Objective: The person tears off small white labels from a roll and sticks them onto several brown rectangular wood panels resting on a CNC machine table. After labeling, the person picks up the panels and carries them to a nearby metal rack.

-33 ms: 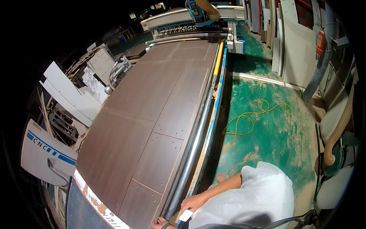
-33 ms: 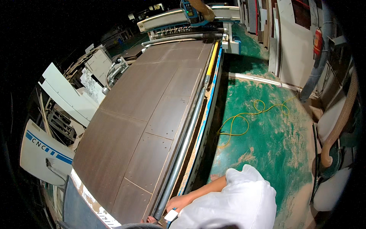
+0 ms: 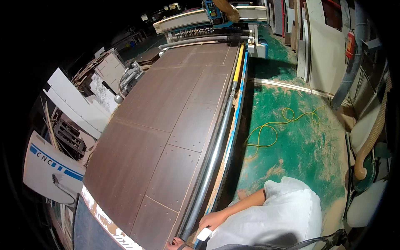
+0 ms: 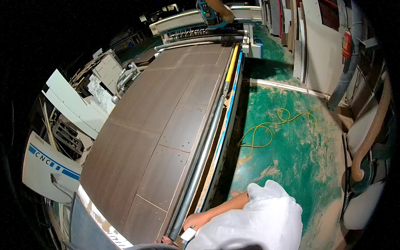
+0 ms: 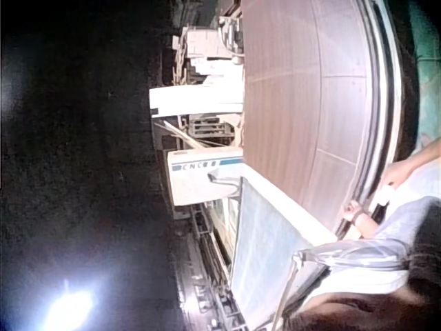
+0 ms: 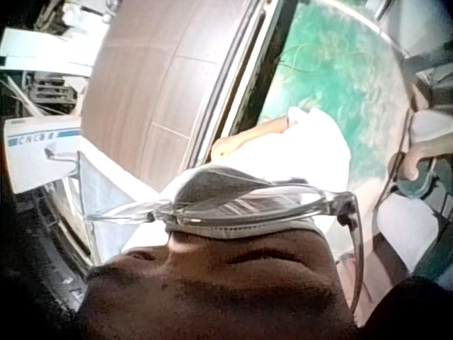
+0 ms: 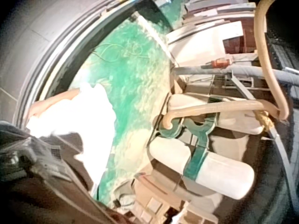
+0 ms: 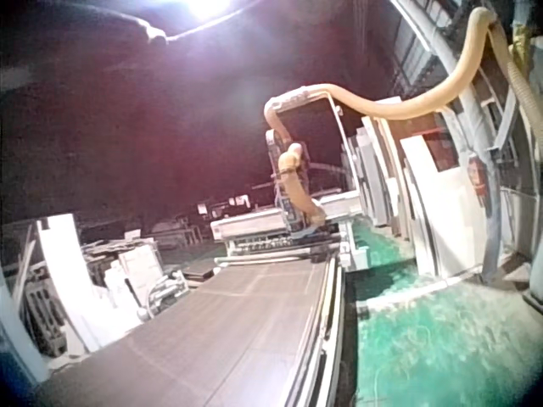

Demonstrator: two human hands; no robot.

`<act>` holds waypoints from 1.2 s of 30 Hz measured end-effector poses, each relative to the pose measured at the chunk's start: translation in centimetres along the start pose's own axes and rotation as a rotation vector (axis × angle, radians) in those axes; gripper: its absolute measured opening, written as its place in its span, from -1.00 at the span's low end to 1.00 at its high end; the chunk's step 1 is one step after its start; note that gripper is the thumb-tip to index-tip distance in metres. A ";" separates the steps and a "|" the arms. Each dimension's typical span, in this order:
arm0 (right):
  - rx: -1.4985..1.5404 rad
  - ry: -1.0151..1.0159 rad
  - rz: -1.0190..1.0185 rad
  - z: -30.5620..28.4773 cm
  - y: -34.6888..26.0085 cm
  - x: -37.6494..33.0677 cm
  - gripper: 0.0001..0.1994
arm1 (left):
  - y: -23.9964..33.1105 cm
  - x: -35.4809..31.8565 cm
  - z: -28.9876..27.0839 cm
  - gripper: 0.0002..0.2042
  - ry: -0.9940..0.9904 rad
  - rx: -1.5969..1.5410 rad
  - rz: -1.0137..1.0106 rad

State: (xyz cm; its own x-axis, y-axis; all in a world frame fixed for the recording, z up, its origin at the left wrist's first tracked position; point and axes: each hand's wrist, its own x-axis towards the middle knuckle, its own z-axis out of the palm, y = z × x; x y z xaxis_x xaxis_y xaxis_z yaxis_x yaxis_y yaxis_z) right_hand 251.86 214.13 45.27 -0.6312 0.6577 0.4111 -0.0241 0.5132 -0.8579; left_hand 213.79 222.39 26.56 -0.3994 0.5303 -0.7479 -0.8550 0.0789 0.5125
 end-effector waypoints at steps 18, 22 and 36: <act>0.021 0.136 0.216 1.1 1.4 0.6 -0.82 | -0.7 0.0 -1.4 -0.60 -0.408 0.911 0.448; 0.016 0.147 0.253 1.0 1.3 0.1 -0.82 | -0.6 -0.3 -1.3 -0.61 -0.275 1.046 0.430; 0.008 0.165 0.293 0.9 1.1 0.0 -0.86 | -1.1 -0.3 -0.5 -0.70 -0.152 -0.024 -0.022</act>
State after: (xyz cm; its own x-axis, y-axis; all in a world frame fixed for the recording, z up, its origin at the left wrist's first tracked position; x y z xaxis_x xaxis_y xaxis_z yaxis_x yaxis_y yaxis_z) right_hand 251.09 214.21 44.01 -0.4780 0.8574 0.1907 0.1334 0.2855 -0.9491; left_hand 214.71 221.78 25.98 -0.3268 0.6507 -0.6855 -0.8715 0.0731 0.4849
